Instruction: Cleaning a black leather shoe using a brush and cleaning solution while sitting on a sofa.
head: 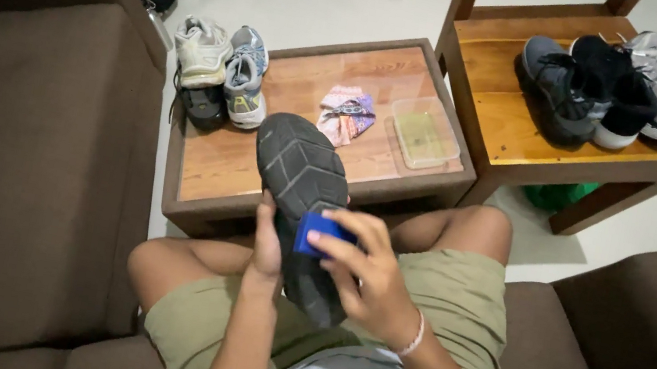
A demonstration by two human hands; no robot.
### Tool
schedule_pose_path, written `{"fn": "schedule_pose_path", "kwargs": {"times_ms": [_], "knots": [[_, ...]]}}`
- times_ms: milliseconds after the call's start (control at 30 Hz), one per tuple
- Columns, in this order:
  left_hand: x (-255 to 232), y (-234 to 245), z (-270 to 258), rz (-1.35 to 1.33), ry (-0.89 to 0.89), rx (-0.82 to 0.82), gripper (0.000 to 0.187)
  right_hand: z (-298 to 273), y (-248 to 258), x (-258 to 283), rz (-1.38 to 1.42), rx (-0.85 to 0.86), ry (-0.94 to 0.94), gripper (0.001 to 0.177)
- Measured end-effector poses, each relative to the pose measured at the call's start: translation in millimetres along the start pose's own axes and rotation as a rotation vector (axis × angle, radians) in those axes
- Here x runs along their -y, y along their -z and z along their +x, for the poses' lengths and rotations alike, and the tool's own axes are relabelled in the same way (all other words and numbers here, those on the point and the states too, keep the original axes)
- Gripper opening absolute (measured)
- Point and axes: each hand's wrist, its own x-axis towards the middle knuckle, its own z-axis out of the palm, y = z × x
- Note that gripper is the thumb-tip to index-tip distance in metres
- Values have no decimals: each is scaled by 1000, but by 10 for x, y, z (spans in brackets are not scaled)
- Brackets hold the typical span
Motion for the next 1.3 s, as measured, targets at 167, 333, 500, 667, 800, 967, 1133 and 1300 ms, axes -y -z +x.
{"fn": "schedule_pose_path", "kwargs": {"times_ms": [167, 333, 500, 667, 800, 967, 1133, 1300], "knots": [[-215, -679, -88, -73, -198, -336, 61, -83, -28, 134, 48, -45, 1, 28], [-133, -496, -75, -5, -174, -384, 69, 1, 47, 18, 34, -32, 18, 30], [23, -242, 78, 28, -106, -280, 70, 131, 42, -140, -30, -103, -7, 29], [33, -335, -104, 82, -134, -239, 73, 140, 79, -195, 22, -54, -20, 29], [146, -10, -59, 344, -199, -60, 53, 449, 174, -477, -119, -223, -4, 30], [-5, -153, -52, 320, -166, -108, 60, 384, 99, -190, -24, -159, -43, 32], [179, 89, 29, 552, -241, 7, 57, 603, 204, -405, -144, -217, 26, 31], [-194, -356, -146, 540, -260, 3, 48, 460, 63, -238, -58, -175, 23, 27]]}}
